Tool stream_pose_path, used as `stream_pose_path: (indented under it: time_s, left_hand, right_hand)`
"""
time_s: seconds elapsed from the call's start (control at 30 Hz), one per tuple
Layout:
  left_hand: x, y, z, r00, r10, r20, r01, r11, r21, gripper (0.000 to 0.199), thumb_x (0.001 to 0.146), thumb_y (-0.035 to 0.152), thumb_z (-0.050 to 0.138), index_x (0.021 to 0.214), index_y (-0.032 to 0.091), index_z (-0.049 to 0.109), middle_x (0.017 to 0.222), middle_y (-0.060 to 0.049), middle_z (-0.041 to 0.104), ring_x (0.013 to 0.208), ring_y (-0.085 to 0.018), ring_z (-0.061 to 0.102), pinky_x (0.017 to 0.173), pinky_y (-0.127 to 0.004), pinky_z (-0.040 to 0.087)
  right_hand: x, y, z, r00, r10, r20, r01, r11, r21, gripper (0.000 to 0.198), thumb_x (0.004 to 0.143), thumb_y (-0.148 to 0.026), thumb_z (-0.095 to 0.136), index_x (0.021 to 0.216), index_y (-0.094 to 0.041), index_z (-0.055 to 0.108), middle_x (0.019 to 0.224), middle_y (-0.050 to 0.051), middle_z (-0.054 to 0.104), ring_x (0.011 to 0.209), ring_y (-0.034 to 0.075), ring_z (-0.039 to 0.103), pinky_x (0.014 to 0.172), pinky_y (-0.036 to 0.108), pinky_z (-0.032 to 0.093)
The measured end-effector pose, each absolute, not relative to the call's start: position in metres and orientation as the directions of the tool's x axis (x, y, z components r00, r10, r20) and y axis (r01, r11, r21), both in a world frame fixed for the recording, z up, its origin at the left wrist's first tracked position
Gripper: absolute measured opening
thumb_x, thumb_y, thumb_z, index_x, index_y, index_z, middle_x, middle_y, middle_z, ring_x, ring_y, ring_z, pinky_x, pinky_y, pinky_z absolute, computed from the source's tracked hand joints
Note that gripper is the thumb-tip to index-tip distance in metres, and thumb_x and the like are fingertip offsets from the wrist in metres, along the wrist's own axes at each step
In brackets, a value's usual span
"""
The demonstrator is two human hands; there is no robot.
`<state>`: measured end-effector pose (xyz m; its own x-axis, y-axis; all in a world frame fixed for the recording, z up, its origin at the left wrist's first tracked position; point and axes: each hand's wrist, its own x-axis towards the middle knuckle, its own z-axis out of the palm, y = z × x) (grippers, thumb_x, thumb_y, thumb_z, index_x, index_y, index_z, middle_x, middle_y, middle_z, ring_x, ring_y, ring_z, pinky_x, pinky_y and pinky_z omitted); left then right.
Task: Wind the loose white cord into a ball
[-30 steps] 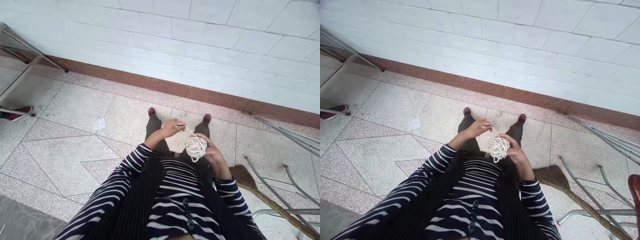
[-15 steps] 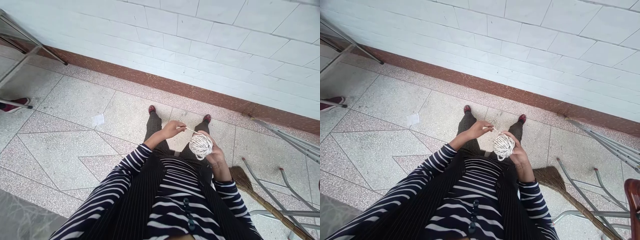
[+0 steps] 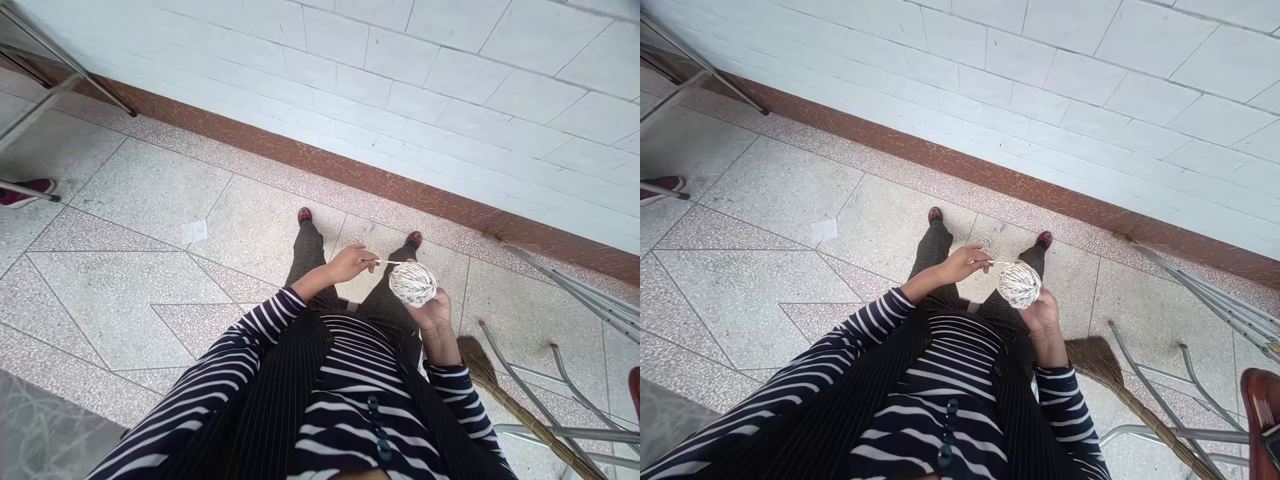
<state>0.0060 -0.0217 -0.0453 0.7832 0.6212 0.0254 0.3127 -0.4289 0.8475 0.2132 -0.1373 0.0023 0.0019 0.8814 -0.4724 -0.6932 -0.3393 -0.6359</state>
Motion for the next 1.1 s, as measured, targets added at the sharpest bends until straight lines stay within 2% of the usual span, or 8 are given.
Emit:
stream_pose_path:
  time_s: [0.17, 0.33, 0.47, 0.63, 0.77, 0.87, 1.0, 1.1]
  left_hand:
    - [0.004, -0.026, -0.037, 0.831, 0.556, -0.009, 0.373, -0.546, 0.75, 0.028, 0.102, 0.019, 0.042, 0.103, 0.02, 0.07, 0.101, -0.002, 0.078, 0.101, -0.015, 0.071, 0.123, -0.042, 0.027]
    - [0.008, -0.033, -0.032, 0.829, 0.559, -0.04, 0.439, -0.603, 0.666, 0.026, 0.099, 0.018, 0.047, 0.113, 0.018, 0.07, 0.117, -0.008, 0.074, 0.113, -0.02, 0.067, 0.121, -0.045, 0.029]
    - [0.017, -0.048, -0.035, 0.763, 0.646, 0.002, 0.396, -0.47, 0.788, 0.038, 0.097, 0.023, 0.055, 0.134, 0.02, 0.061, 0.14, -0.01, 0.064, 0.13, -0.023, 0.059, 0.112, -0.038, 0.041]
    - [0.025, -0.069, -0.043, 0.722, 0.691, -0.025, 0.276, -0.254, 0.927, 0.044, 0.094, 0.011, 0.052, 0.136, 0.021, 0.061, 0.132, -0.008, 0.069, 0.118, -0.02, 0.067, 0.099, -0.031, 0.052]
    - [0.023, -0.077, -0.044, 0.717, 0.691, 0.087, 0.202, -0.325, 0.924, 0.039, 0.094, 0.011, 0.053, 0.13, 0.019, 0.065, 0.142, -0.012, 0.062, 0.132, -0.022, 0.058, 0.109, -0.035, 0.048]
    - [0.023, -0.083, -0.04, 0.733, 0.673, 0.101, 0.173, -0.329, 0.928, 0.044, 0.094, 0.01, 0.053, 0.135, 0.021, 0.062, 0.146, -0.011, 0.059, 0.136, -0.021, 0.056, 0.114, -0.035, 0.044]
    - [0.024, -0.091, -0.034, 0.754, 0.655, 0.05, 0.157, -0.254, 0.955, 0.049, 0.094, 0.01, 0.052, 0.141, 0.02, 0.057, 0.14, -0.008, 0.065, 0.127, -0.019, 0.063, 0.108, -0.029, 0.047]
    - [0.022, -0.094, -0.034, 0.77, 0.636, -0.053, 0.248, -0.222, 0.943, 0.044, 0.095, 0.013, 0.052, 0.137, 0.021, 0.061, 0.127, -0.005, 0.072, 0.112, -0.019, 0.07, 0.099, -0.028, 0.051]
  right_hand:
    - [0.216, -0.139, 0.001, 0.014, 0.855, -0.519, -0.726, -0.348, -0.593, 0.058, 0.057, -0.033, 0.069, 0.115, -0.029, 0.069, 0.118, 0.003, 0.075, 0.123, 0.029, 0.065, 0.12, 0.051, 0.039]
    - [0.213, -0.138, 0.001, 0.0, 0.865, -0.501, -0.697, -0.359, -0.62, 0.066, 0.054, -0.028, 0.069, 0.121, -0.029, 0.067, 0.123, 0.005, 0.073, 0.126, 0.032, 0.062, 0.116, 0.054, 0.043]
    - [0.212, -0.139, 0.0, -0.028, 0.876, -0.481, -0.618, -0.393, -0.681, 0.068, 0.057, -0.027, 0.067, 0.125, -0.026, 0.067, 0.125, 0.007, 0.073, 0.128, 0.033, 0.061, 0.112, 0.054, 0.047]
    - [0.21, -0.149, 0.002, -0.088, 0.873, -0.48, -0.511, -0.453, -0.73, 0.06, 0.058, -0.025, 0.069, 0.118, -0.025, 0.071, 0.121, 0.006, 0.075, 0.126, 0.034, 0.062, 0.107, 0.05, 0.052]
    - [0.21, -0.156, 0.003, -0.106, 0.855, -0.508, -0.484, -0.491, -0.725, 0.056, 0.055, -0.021, 0.072, 0.111, -0.027, 0.074, 0.12, 0.004, 0.075, 0.125, 0.034, 0.063, 0.102, 0.048, 0.055]
    - [0.211, -0.159, 0.002, -0.108, 0.84, -0.532, -0.492, -0.51, -0.705, 0.054, 0.055, -0.023, 0.072, 0.108, -0.028, 0.074, 0.119, 0.004, 0.076, 0.124, 0.034, 0.064, 0.101, 0.048, 0.055]
    - [0.215, -0.162, 0.001, -0.148, 0.828, -0.541, -0.469, -0.54, -0.698, 0.058, 0.057, -0.027, 0.073, 0.115, -0.029, 0.071, 0.118, 0.006, 0.076, 0.123, 0.034, 0.065, 0.102, 0.049, 0.055]
    - [0.218, -0.164, 0.002, -0.178, 0.815, -0.551, -0.459, -0.564, -0.687, 0.063, 0.06, -0.034, 0.071, 0.122, -0.027, 0.068, 0.115, 0.007, 0.077, 0.12, 0.035, 0.066, 0.102, 0.053, 0.054]
